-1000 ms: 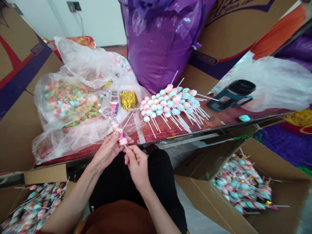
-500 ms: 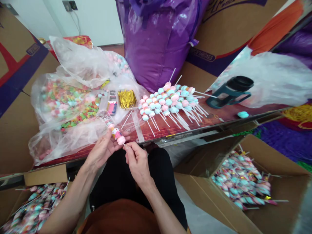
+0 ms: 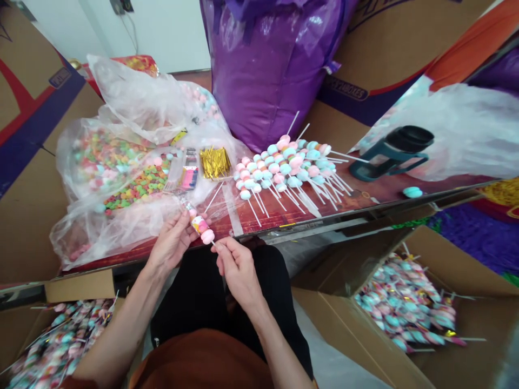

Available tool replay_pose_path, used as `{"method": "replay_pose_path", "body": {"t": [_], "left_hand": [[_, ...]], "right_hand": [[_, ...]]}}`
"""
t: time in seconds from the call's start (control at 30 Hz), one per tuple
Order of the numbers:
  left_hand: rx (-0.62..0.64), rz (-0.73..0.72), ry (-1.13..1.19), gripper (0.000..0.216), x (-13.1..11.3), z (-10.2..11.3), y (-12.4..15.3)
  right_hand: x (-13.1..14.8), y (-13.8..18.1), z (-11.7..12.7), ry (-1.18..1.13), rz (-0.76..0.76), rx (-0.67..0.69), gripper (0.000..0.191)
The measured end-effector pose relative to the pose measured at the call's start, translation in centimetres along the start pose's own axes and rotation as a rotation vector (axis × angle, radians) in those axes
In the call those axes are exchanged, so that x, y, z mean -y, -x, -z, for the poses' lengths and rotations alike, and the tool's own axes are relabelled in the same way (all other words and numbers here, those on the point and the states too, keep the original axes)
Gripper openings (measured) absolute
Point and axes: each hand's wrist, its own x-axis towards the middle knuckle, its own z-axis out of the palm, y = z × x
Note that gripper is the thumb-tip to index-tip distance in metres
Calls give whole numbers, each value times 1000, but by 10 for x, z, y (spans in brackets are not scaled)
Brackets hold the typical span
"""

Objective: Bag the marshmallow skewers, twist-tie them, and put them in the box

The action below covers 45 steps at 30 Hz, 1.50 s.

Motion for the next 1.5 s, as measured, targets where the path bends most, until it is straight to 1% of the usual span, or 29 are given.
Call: {"method": "replay_pose_path", "body": {"t": [0.1,0.2,0.3,0.37,0.43,0.5,0.53,0.67,0.73,0.83,0.97,1.13,1.17,1.23,1.33,1.4,1.5], "left_hand": [[10,-11,-45,35,2,0,1],[13,-12,-41,35,-2,3,0],[14,-17,-20,35,-6,7,-3],[22,-17,-10,35,-7,7,-4],[20,-20,-1,33,-5,7,-5],[15,-32,3,30,-3,5,-4],[21,-36,3,29,-2,5,-3],[77,-15,8,29,2,3,0],[87,-13,11,29,2,3,0],[82,-15,11,30,-1,5,-1],[85,-10,28,33,-4,5,-3],[120,14,-25,33,-1,1,0],[129,13,-41,33,0,0,1],[133,3,-57,33,2,-1,2],[123,2,-54,34,2,0,2],[112,21,-28,34,0,1,0],[86,48,28,30,-4,4,-2]], "right_hand": [[-3,-3,-7,29,43,-32,28],[-5,-1,-11,123,103,-32,26],[-6,3,-9,190,128,-50,26],[-5,5,-7,205,138,-85,25],[-4,4,-5,197,144,-88,25],[-4,3,-5,125,107,-47,25],[-3,2,-6,51,62,-20,25],[-3,-4,-13,-401,-171,58,28],[-4,-6,-18,-537,-219,62,28],[-4,-5,-19,-553,-215,62,29],[-4,-2,-11,-584,-244,71,29],[-2,-8,-4,-673,-316,158,29],[-2,-10,-6,-664,-312,155,29],[-3,-12,-10,-587,-265,100,29],[-6,-10,-17,-308,-127,7,27],[-7,-7,-19,-113,-33,-24,26],[-12,-1,-18,105,90,-52,21]]}}
